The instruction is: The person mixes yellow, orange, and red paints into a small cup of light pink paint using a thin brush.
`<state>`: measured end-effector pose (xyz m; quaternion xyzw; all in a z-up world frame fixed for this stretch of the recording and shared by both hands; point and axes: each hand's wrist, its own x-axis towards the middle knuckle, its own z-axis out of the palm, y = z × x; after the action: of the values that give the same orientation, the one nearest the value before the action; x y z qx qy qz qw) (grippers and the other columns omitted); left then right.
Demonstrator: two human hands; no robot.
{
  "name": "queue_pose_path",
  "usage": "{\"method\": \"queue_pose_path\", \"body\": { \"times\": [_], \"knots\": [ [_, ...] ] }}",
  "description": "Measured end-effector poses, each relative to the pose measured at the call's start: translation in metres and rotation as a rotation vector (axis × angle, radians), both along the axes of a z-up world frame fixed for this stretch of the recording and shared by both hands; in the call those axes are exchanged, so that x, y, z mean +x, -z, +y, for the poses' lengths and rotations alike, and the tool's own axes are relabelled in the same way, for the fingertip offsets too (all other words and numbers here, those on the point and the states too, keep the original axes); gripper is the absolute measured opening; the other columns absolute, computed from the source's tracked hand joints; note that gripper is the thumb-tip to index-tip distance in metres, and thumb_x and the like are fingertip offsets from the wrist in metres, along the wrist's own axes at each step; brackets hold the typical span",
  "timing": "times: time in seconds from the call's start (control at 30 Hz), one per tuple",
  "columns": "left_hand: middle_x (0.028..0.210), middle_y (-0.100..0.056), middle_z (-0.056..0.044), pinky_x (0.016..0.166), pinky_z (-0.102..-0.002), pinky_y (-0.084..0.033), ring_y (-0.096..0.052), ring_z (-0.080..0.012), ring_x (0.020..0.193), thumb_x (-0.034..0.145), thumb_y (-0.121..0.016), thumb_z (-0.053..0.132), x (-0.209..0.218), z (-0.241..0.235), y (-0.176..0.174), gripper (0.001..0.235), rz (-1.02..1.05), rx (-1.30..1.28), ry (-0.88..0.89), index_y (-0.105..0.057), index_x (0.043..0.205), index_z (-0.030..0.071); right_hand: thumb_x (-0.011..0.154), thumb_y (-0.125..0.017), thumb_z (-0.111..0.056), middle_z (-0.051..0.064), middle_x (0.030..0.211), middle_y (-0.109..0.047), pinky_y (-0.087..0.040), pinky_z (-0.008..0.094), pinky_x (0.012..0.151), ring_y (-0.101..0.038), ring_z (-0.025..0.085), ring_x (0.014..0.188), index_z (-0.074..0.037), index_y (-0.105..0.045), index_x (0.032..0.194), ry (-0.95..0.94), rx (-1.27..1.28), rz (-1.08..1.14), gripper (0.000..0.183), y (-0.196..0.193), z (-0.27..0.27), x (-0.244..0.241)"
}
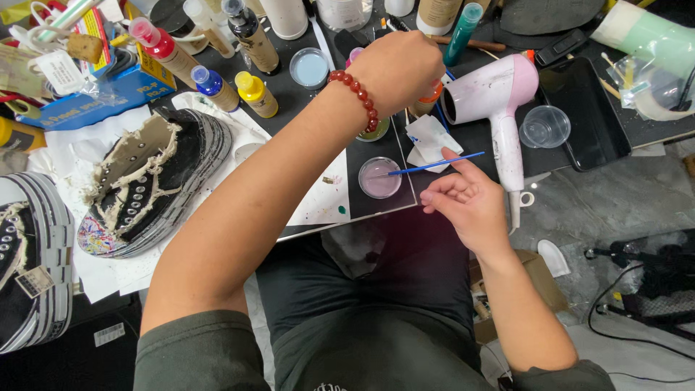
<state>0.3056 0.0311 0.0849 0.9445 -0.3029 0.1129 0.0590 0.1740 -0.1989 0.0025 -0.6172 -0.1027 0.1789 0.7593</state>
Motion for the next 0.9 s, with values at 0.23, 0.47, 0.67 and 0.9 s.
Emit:
{"method": "queue_pose_path", "body": {
  "times": [0.23,0.47,0.67,0.9],
  "knots": [
    [0.081,-0.072,-0.019,0.069,-0.044,-0.058,-0.072,-0.0379,0.078,0.080,-0.075,0.009,0.011,0.001,-0.010,0.006,0.147,-0.027,0.055,-0.079,0.083,0.007,0.086,-0.070,0.012,0.014,0.091,-0.071,-0.061,0.029,0.074,-0.071,0.016,0.079,0.011,-0.053,0.140,0.022,0.023,0.003,0.057,0.003,0.003,0.001],
    [0.085,-0.072,-0.018,0.068,-0.044,-0.058,-0.072,-0.0375,0.080,0.077,-0.072,0.004,0.000,0.005,-0.013,0.006,0.050,0.118,0.106,-0.076,0.080,0.002,0.086,-0.070,0.013,0.013,0.092,-0.071,-0.061,0.029,0.076,-0.072,0.016,0.082,0.011,-0.053,0.139,0.011,0.042,0.015,0.056,0.004,0.002,0.002],
    [0.090,-0.072,-0.017,0.072,-0.043,-0.059,-0.072,-0.0363,0.085,0.074,-0.071,0.002,0.003,0.003,-0.013,0.009,-0.015,0.132,0.134,-0.076,0.082,0.002,0.085,-0.071,0.014,0.014,0.093,-0.072,-0.060,0.029,0.076,-0.072,0.017,0.081,0.010,-0.054,0.139,0.059,-0.025,-0.001,0.057,0.003,-0.007,-0.008],
    [0.096,-0.071,-0.014,0.081,-0.039,-0.058,-0.069,-0.0322,0.097,0.080,-0.070,0.001,-0.001,0.005,-0.011,0.015,-0.017,0.113,0.142,-0.075,0.094,0.002,0.085,-0.071,0.013,0.014,0.094,-0.073,-0.060,0.028,0.077,-0.072,0.016,0.081,0.008,-0.057,0.139,0.079,-0.017,-0.018,0.055,0.001,-0.019,-0.039]
  ]
}}
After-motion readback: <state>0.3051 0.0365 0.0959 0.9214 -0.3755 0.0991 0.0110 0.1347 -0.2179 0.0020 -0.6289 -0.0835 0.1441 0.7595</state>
